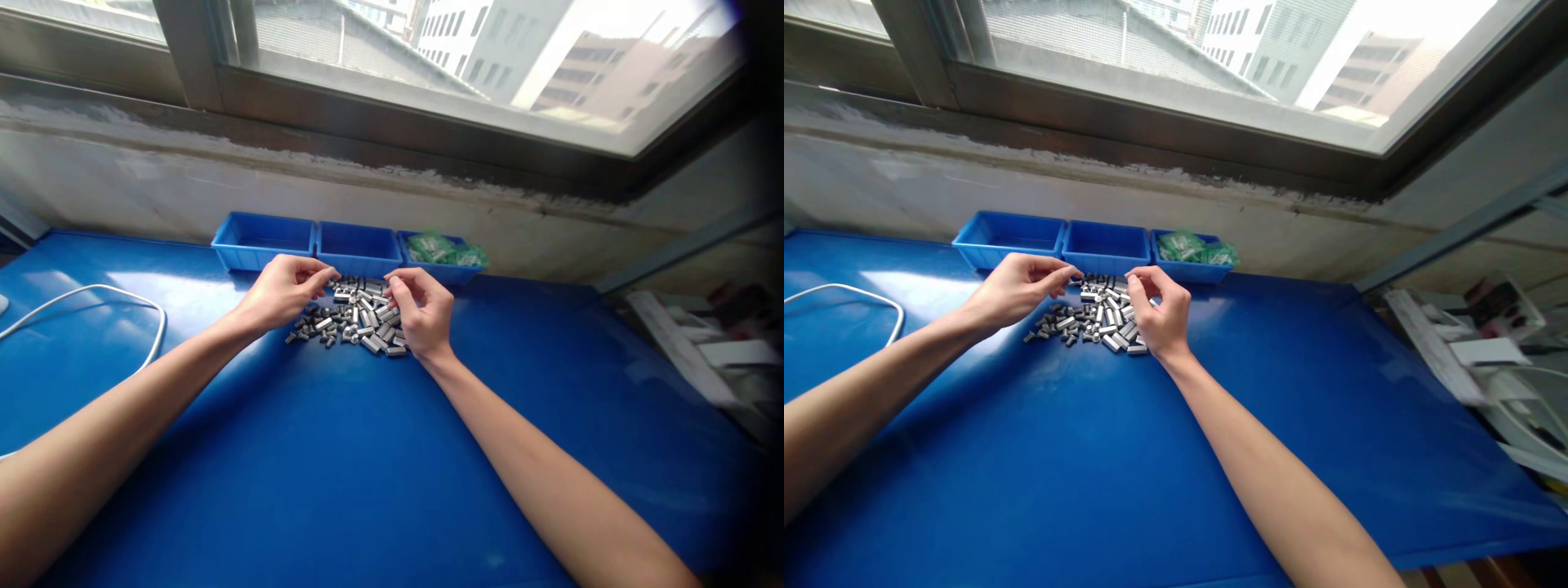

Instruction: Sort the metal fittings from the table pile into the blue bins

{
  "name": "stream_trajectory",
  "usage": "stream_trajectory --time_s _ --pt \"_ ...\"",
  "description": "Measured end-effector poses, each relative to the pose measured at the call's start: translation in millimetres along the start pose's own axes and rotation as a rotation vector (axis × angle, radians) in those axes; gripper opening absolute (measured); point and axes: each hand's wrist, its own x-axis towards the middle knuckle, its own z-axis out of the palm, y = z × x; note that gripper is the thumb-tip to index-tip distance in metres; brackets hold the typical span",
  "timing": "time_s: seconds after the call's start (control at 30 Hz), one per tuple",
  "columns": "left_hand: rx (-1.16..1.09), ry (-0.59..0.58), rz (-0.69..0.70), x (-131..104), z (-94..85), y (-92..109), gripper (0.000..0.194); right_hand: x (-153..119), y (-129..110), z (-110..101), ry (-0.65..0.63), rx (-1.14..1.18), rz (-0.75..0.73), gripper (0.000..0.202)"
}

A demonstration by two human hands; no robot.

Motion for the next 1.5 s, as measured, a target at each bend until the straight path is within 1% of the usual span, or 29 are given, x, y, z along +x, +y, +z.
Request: stream_trajectory --time_s 0.07,0.17,0.37,0.47,0.67,0.77,0.87,0.97,1.13,1.2,1.3,1.37,1.43,1.47,1.5 --pt "-0.006 0.010 -0.002 -0.2 0.6 -0.2 0.052 -0.6 -0.5 0.3 -0.032 -0.033 -0.018 0.019" --pt "-0.047 0.009 -0.004 0.0 0.9 -0.8 0.051 -1.2 -1.7 0.4 -0.055 -0.048 -0.036 0.019" --pt "-0.275 -0.009 -0.093 -0.2 1.0 3.0 0.048 -0.2 -1.2 0.6 -0.061 -0.024 -0.033 0.019" --pt "-0.344 -0.019 -0.109 -2.5 0.6 6.5 0.047 -0.1 -1.2 1.1 -0.076 -0.010 -0.038 0.019" --pt "-0.382 -0.005 -0.110 -7.0 0.2 10.9 0.056 -0.1 -2.6 1.5 -0.104 -0.011 -0.031 0.020" --pt "-0.400 0.011 -0.114 -6.5 0.1 11.5 0.054 0.1 -2.6 1.3 -0.111 -0.008 -0.031 0.020" --pt "-0.408 0.033 -0.149 -4.5 -0.2 10.3 0.049 0.0 -3.2 0.8 -0.133 -0.025 -0.026 0.021" --pt "-0.420 0.107 -0.138 -1.8 -2.1 7.7 0.043 -0.3 -4.7 0.4 -0.148 -0.042 -0.036 0.021" --pt "-0.514 0.359 -0.034 3.4 -9.0 4.9 0.035 -0.3 -5.3 0.6 -0.158 -0.038 -0.050 0.020" --pt "-0.580 0.419 -0.039 4.8 -10.3 5.5 0.032 -0.1 -4.5 0.7 -0.161 -0.037 -0.046 0.020" --pt "-0.634 0.461 -0.087 5.5 -9.3 6.6 0.029 0.4 -3.9 0.7 -0.164 -0.036 -0.032 0.020" --pt "-0.615 0.469 -0.085 5.0 -8.4 6.6 0.030 0.7 -4.2 0.8 -0.165 -0.037 -0.030 0.021" --pt "-0.506 0.446 -0.038 3.8 -8.7 5.9 0.028 0.9 -4.9 0.9 -0.167 -0.040 -0.032 0.021" --pt "-0.409 0.399 -0.010 3.1 -9.5 5.5 0.026 1.0 -5.2 1.0 -0.167 -0.040 -0.034 0.021" --pt "-0.285 0.326 0.019 2.4 -10.5 5.0 0.024 1.1 -5.3 1.1 -0.168 -0.040 -0.035 0.021"
